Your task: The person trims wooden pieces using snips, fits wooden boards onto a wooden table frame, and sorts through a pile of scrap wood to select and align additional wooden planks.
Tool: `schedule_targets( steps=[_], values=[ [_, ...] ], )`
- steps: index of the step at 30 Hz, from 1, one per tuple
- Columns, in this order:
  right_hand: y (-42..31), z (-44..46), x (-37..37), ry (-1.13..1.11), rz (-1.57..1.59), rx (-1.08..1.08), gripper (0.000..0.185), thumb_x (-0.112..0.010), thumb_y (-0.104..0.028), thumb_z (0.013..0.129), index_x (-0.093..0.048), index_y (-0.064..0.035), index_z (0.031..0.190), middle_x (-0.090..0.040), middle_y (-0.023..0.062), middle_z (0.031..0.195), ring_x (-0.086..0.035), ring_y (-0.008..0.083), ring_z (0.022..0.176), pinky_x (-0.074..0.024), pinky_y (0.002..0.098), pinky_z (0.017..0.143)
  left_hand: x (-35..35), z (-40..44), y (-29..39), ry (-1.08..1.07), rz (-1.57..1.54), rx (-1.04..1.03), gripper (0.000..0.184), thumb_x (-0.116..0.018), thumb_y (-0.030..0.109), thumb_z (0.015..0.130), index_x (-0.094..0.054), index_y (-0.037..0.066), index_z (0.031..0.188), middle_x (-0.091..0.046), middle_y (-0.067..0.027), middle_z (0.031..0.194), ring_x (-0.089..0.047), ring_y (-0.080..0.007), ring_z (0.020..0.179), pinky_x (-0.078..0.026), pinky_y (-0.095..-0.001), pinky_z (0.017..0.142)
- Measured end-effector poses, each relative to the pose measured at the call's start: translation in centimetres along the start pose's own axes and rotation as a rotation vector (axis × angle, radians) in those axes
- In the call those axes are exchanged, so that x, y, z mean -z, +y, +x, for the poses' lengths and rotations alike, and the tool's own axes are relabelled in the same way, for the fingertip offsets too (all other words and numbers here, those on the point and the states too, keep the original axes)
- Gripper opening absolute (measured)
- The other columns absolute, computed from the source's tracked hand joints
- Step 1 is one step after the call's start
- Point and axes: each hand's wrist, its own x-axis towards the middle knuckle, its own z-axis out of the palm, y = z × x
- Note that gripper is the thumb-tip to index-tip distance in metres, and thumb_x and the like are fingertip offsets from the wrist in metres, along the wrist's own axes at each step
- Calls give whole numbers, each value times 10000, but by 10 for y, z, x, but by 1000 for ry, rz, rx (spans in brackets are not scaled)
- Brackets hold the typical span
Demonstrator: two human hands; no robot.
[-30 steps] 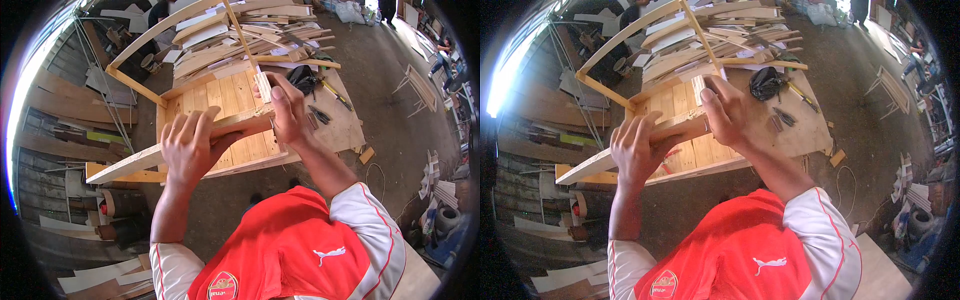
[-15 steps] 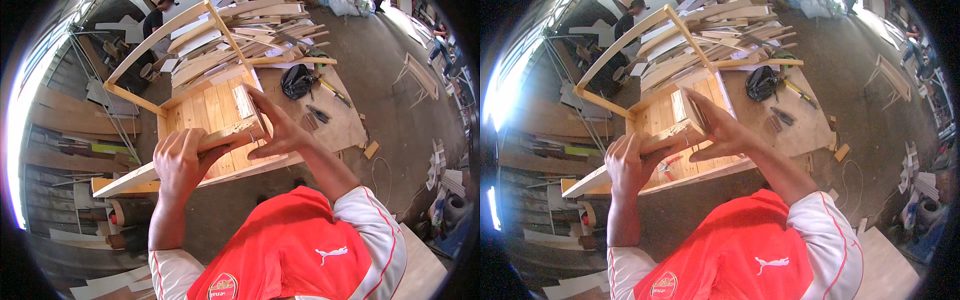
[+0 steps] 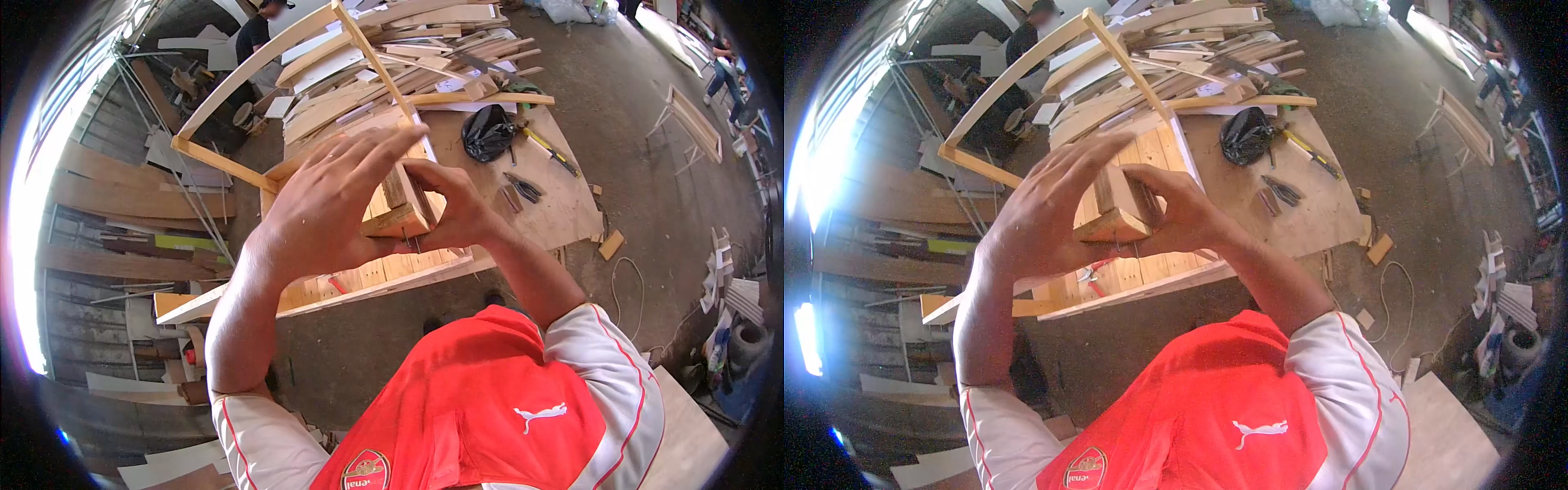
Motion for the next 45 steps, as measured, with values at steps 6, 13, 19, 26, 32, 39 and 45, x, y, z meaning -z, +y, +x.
schedule_targets(
  steps=[6, 13, 19, 26, 32, 39, 45],
  values=[
    [-2, 3, 5, -13, 5, 8, 872, -983, -258, 607, -572, -73, 1354, -703, 89, 1143, -660, 158, 1039, -525, 313, 893, 5, 11, -2, -188, -210, 57, 592, -913, 216, 653, -673, 142, 1189, -656, -116, 1134, -664, -306, 1072, -546, -427, 915],
    [-2, 5, 7, -24, -2, -32, 855, -974, -282, 610, -586, -2, 1318, -700, 118, 1160, -653, 154, 1051, -521, 317, 910, 3, 14, -8, -170, -261, 27, 499, -940, 136, 590, -700, 70, 1022, -664, -107, 1067, -674, -291, 988, -539, -402, 852],
    [9, 3, 8, -29, 122, -16, 856, -976, -284, 616, -589, 21, 1316, -696, 127, 1155, -641, 151, 1062, -512, 320, 931, 0, 17, -13, -162, -239, -40, 469, -940, 126, 583, -700, 76, 982, -660, -107, 1041, -676, -289, 968, -541, -402, 835],
    [-1, 3, 5, -29, 90, -80, 888, -980, -285, 617, -549, 12, 1335, -675, 108, 1144, -616, 147, 1082, -489, 323, 953, 0, 14, -11, -153, -252, -9, 468, -933, 121, 601, -695, 85, 1002, -655, -117, 1099, -684, -293, 992, -551, -410, 862],
    [-8, 2, 7, -77, 43, -158, 844, -968, -227, 637, -540, 13, 1325, -660, 98, 1193, -644, 158, 1118, -504, 339, 1018, 1, 11, -10, -156, -251, 9, 477, -928, 122, 616, -701, 82, 1033, -653, -117, 1110, -690, -278, 998, -555, -395, 852],
    [2, 0, 11, -72, -137, -82, 787, -979, -333, 592, -586, -21, 1198, -660, 78, 931, -605, 144, 826, -505, 300, 753, -3, 13, -13, -146, -296, -44, 475, -927, 130, 617, -698, 61, 1028, -653, -107, 1051, -697, -258, 935, -553, -374, 824],
    [11, 0, 9, -55, -13, -39, 747, -974, -338, 606, -607, -6, 1165, -644, 60, 905, -580, 112, 828, -504, 289, 752, 1, 15, -12, -192, -245, -33, 467, -926, 132, 612, -698, 61, 1012, -645, -114, 1063, -687, -268, 951, -546, -384, 826]
  ],
)
